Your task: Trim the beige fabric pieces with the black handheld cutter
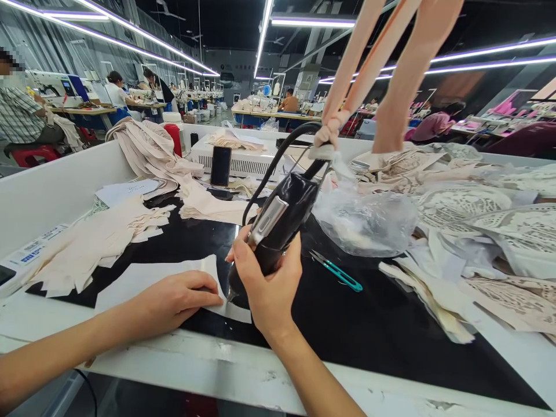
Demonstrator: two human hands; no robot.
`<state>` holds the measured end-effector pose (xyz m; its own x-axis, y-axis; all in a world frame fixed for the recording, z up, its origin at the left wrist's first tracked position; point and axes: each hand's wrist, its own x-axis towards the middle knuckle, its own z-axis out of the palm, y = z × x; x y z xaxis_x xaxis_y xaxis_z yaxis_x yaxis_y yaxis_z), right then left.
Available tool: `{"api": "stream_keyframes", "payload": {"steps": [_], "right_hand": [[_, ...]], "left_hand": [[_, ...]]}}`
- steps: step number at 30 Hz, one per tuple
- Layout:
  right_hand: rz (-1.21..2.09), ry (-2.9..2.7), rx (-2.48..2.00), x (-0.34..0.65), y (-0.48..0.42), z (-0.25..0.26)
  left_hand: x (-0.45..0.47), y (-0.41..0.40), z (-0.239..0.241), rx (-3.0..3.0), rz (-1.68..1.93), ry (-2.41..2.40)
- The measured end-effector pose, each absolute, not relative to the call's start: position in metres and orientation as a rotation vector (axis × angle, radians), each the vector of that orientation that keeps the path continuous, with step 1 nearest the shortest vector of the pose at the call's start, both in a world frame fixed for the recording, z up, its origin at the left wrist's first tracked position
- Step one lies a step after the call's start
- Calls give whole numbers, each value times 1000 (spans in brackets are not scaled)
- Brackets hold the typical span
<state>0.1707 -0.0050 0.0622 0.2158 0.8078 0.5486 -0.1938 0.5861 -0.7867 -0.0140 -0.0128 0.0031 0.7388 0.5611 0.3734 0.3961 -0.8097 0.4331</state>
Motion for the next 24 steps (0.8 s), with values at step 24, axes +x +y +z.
{"api": "stream_keyframes", "payload": {"steps": [24], "right_hand": [[741, -1136, -619, 158, 15, 60]], "left_hand": [[-13, -14, -1, 2581, 730, 773]]}}
